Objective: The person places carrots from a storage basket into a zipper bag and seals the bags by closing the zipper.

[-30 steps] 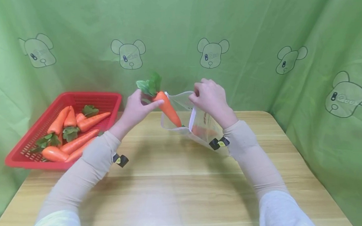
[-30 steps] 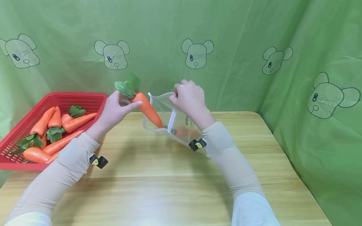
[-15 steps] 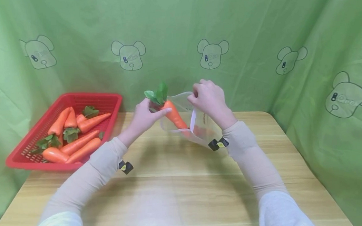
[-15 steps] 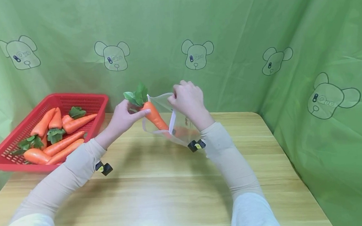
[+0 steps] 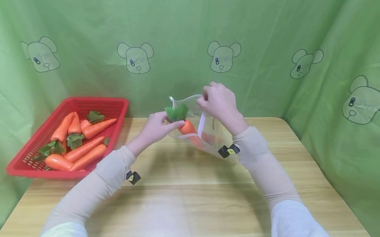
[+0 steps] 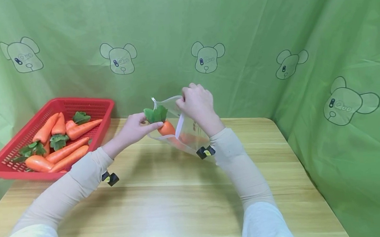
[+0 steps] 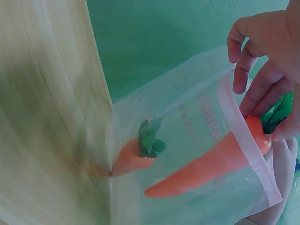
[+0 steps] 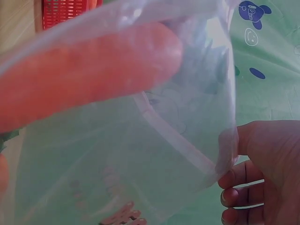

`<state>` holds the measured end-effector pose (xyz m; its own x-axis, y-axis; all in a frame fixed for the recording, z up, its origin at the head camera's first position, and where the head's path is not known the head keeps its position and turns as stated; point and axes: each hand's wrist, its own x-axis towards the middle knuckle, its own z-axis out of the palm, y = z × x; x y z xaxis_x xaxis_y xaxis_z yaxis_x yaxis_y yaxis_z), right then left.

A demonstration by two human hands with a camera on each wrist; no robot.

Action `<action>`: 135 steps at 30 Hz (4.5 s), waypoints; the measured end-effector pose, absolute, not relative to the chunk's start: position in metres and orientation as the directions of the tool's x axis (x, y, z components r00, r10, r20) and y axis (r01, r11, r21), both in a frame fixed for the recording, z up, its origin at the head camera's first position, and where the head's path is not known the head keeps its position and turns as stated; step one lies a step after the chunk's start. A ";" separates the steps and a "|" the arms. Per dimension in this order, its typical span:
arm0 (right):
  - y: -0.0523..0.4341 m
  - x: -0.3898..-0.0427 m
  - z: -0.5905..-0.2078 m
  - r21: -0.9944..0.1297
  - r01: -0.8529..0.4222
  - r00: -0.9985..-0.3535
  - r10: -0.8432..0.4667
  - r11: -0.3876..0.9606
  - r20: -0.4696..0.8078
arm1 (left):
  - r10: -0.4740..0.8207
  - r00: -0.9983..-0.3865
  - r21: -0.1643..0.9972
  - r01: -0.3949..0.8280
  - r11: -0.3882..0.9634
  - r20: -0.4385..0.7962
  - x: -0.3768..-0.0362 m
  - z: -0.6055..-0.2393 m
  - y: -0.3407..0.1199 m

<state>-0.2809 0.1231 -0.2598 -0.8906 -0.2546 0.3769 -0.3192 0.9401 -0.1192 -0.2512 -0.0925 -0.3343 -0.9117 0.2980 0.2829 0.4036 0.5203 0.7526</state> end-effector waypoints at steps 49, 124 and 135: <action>0.127 -0.281 -0.263 -0.124 -0.332 -0.884 -0.262 0.935 0.386 | 0.108 -0.947 0.689 0.296 0.662 0.303 -0.216 -0.314 -0.215; 0.126 -0.282 -0.268 -0.131 -0.336 -0.886 -0.266 0.933 0.380 | -0.026 -0.999 0.508 0.000 0.861 0.045 -0.181 -0.356 -0.344; 0.127 -0.281 -0.268 -0.129 -0.337 -0.884 -0.267 0.933 0.384 | -0.087 -0.994 0.532 -0.043 0.846 0.058 -0.176 -0.341 -0.344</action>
<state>-0.2805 0.1269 -0.2678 -0.8839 -0.2667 0.3842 -0.3373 0.9325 -0.1287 -0.1765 -0.3441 -0.3412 -0.9945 -0.0875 0.0584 -0.0432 0.8458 0.5318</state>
